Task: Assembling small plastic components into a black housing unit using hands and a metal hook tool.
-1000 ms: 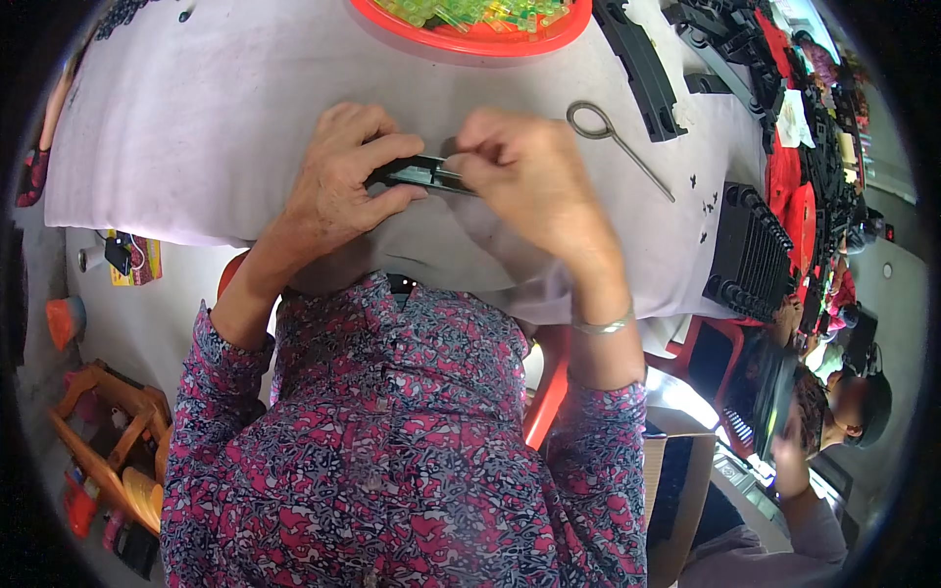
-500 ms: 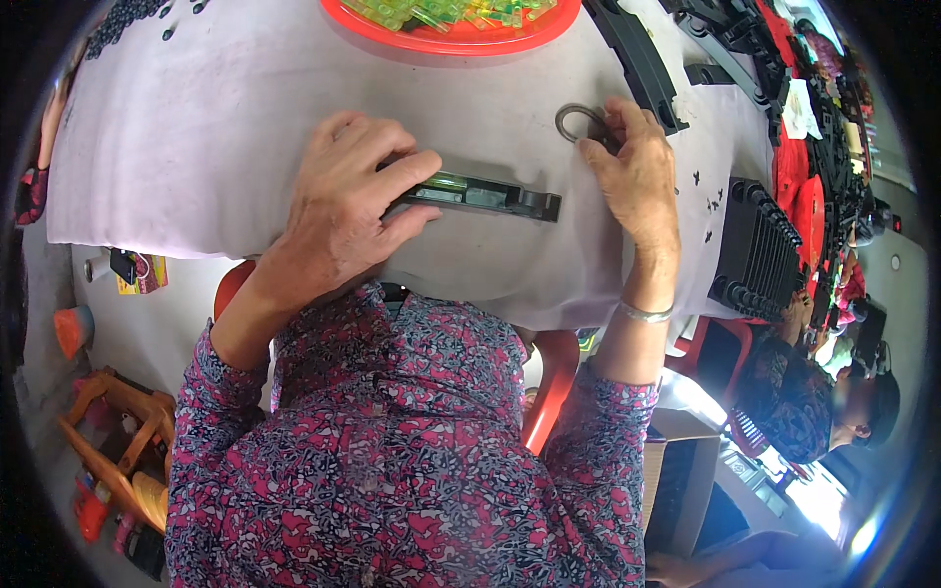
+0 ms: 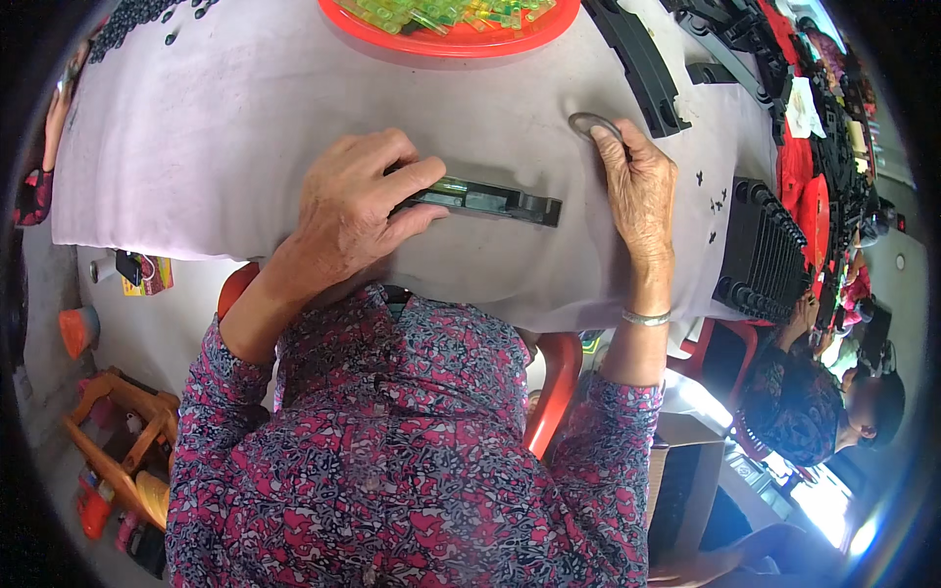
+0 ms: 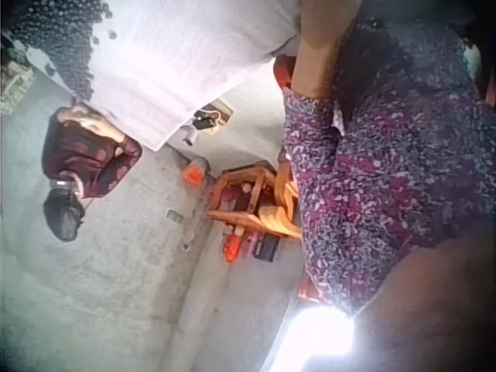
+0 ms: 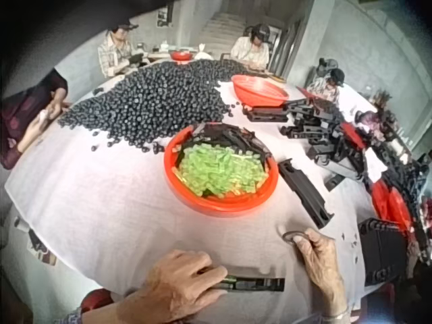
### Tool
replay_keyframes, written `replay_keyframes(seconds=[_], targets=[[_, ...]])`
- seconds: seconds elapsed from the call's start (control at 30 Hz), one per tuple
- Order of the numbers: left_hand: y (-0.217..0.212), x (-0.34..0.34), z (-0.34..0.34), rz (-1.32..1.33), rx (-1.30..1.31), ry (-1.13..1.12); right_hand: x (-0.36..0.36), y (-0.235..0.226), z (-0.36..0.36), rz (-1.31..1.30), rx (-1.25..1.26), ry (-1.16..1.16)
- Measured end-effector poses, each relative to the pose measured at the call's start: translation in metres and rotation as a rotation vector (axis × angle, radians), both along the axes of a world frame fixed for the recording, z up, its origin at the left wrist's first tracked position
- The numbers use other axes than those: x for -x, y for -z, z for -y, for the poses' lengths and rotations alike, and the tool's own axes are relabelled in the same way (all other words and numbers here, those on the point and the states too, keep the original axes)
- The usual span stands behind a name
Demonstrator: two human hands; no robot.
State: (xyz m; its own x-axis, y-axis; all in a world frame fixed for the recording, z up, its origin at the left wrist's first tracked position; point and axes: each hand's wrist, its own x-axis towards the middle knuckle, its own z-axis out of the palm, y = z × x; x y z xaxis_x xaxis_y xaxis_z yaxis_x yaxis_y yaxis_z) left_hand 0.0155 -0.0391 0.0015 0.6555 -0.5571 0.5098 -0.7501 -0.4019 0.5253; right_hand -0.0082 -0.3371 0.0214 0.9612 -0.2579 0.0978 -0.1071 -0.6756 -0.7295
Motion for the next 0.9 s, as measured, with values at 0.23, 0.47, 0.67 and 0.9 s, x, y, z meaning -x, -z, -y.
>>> replay_keyframes(seconds=[0.23, 0.47, 0.67, 0.9], targets=[[0.0, 0.001, -0.002, -0.025, -0.058, -0.026, 0.002, -0.051, -0.043, 0.327, -1.201, -0.4], [-0.005, -0.001, 0.001, 0.015, -0.094, 0.011, -0.01, -0.04, -0.09, 0.232, -1.547, -0.529], [-0.001, 0.0, 0.003, 0.044, -0.136, 0.004, -0.013, -0.03, -0.093, 0.17, -1.472, -0.563], [-0.002, 0.0, 0.004, 0.073, -0.137, -0.001, -0.01, -0.026, -0.094, 0.181, -1.449, -0.652]])
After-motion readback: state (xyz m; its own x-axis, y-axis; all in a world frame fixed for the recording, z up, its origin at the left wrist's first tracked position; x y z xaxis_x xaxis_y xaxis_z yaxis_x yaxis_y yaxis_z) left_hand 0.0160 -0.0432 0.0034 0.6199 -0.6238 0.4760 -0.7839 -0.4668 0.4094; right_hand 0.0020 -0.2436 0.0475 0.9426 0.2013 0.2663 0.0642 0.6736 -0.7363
